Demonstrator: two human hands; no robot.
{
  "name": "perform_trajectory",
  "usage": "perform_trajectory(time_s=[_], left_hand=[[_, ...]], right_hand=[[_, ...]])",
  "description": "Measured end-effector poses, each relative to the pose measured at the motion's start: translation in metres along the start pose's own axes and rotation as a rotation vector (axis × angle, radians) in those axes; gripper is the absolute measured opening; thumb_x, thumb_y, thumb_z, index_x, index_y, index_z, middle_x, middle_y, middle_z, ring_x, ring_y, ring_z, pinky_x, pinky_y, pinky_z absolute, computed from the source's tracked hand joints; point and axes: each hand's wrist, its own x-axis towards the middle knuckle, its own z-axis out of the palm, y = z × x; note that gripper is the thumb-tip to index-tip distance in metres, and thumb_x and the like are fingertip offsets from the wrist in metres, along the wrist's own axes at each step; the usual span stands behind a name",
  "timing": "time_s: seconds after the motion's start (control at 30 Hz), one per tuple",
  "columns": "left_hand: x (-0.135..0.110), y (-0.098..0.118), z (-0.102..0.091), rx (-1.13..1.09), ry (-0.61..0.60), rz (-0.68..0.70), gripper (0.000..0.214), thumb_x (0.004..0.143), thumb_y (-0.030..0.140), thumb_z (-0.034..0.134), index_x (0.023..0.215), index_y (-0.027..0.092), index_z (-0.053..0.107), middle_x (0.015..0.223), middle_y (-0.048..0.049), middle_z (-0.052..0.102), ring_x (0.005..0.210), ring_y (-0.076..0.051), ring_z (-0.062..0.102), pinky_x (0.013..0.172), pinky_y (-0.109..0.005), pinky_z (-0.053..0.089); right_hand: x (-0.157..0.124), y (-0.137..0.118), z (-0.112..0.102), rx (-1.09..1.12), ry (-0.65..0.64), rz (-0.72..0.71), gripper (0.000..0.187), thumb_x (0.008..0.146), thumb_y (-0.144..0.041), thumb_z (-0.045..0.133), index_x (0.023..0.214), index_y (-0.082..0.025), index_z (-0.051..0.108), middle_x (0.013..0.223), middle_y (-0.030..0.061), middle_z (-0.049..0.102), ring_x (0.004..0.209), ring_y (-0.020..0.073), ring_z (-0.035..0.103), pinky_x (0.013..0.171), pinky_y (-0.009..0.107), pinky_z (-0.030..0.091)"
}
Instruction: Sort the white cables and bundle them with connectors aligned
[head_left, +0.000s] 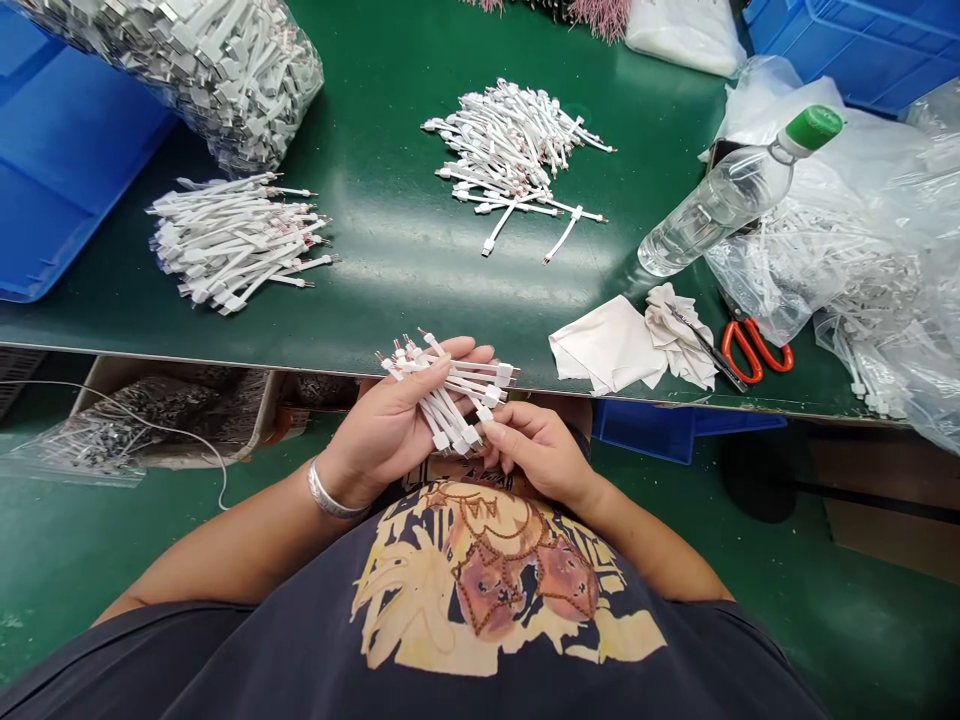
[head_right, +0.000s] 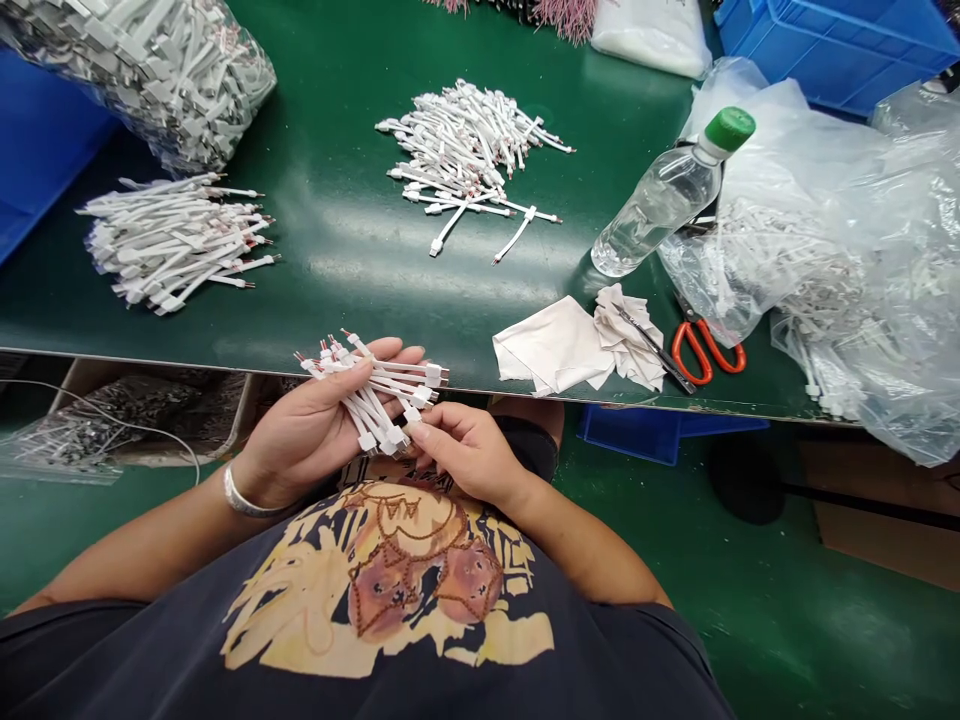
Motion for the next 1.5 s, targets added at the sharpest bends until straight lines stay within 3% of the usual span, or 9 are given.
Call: perform_trajectory(time_s=[0.37, 0.57, 0.73, 0.83, 0.93, 1.03, 1.13, 1.5], left_hand=[[0.0, -0.001, -0.003, -0.065, -0.036, -0.031, 0.024, 0.088, 0.015, 0.049, 0.105, 0.015, 0.066, 0.113, -0.0076, 0.068, 0.103, -0.02, 0.064, 0.094, -0.033, 0.051], [0.0, 0.001, 0.001, -0.035, -0.009, -0.041, 0.025, 0.088, 0.015, 0.049, 0.108, 0.016, 0.064, 0.117, -0.0078, 0.066, 0.104, -0.021, 0.064, 0.094, -0.035, 0.051], [0.001, 0.003, 0.002, 0.008, -0.025, -0.033, 0.027, 0.089, 0.016, 0.049, 0.113, 0.018, 0.062, 0.121, -0.0079, 0.064, 0.103, -0.021, 0.064, 0.095, -0.039, 0.05], [0.001, 0.003, 0.004, 0.017, -0.031, -0.022, 0.03, 0.089, 0.017, 0.049, 0.117, 0.019, 0.06, 0.123, -0.008, 0.062, 0.105, -0.022, 0.063, 0.098, -0.042, 0.048], [0.002, 0.004, 0.007, 0.006, -0.017, -0.003, 0.031, 0.088, 0.017, 0.05, 0.117, 0.019, 0.059, 0.122, -0.0083, 0.063, 0.104, -0.022, 0.064, 0.1, -0.042, 0.046], [0.003, 0.004, 0.009, 0.009, -0.011, -0.002, 0.032, 0.087, 0.017, 0.05, 0.118, 0.019, 0.059, 0.121, -0.0089, 0.063, 0.103, -0.022, 0.064, 0.102, -0.043, 0.044], [0.004, 0.004, 0.008, 0.02, 0.0, -0.011, 0.033, 0.086, 0.017, 0.052, 0.118, 0.018, 0.06, 0.121, -0.009, 0.063, 0.106, -0.022, 0.063, 0.103, -0.042, 0.043], [0.005, 0.004, 0.004, 0.028, 0.003, -0.019, 0.035, 0.086, 0.016, 0.052, 0.12, 0.018, 0.059, 0.125, -0.0093, 0.061, 0.111, -0.022, 0.06, 0.104, -0.041, 0.043]], right_hand=[[-0.003, 0.007, -0.007, -0.068, 0.047, -0.024, 0.024, 0.085, -0.038, 0.058, 0.084, -0.015, 0.066, 0.068, 0.0011, 0.063, 0.056, 0.0075, 0.056, 0.048, 0.017, 0.042], [-0.004, 0.008, -0.007, -0.056, 0.074, -0.057, 0.023, 0.086, -0.038, 0.056, 0.086, -0.017, 0.066, 0.069, 0.0011, 0.063, 0.057, 0.0081, 0.056, 0.048, 0.018, 0.042], [-0.002, 0.012, -0.006, -0.017, 0.195, -0.127, 0.025, 0.088, -0.04, 0.054, 0.082, -0.017, 0.062, 0.071, 0.0009, 0.063, 0.055, 0.007, 0.054, 0.047, 0.018, 0.04], [-0.001, 0.014, -0.004, -0.027, 0.095, -0.111, 0.028, 0.085, -0.044, 0.056, 0.085, -0.017, 0.061, 0.073, 0.0013, 0.063, 0.057, 0.008, 0.054, 0.049, 0.019, 0.042], [-0.001, 0.013, -0.001, -0.091, 0.002, -0.114, 0.031, 0.078, -0.044, 0.066, 0.096, -0.018, 0.063, 0.087, 0.0037, 0.065, 0.074, 0.0129, 0.058, 0.064, 0.024, 0.048], [-0.001, 0.01, -0.001, -0.225, 0.094, -0.143, 0.023, 0.082, -0.04, 0.061, 0.085, -0.018, 0.065, 0.085, 0.004, 0.063, 0.076, 0.0139, 0.057, 0.066, 0.025, 0.046], [-0.001, 0.006, -0.003, -0.294, 0.15, -0.157, 0.029, 0.087, -0.041, 0.054, 0.073, -0.017, 0.063, 0.072, 0.0027, 0.06, 0.065, 0.0122, 0.053, 0.061, 0.025, 0.043], [-0.001, 0.008, -0.005, -0.203, 0.103, -0.104, 0.04, 0.09, -0.045, 0.047, 0.069, -0.015, 0.063, 0.068, 0.0033, 0.06, 0.056, 0.0106, 0.049, 0.055, 0.025, 0.04]])
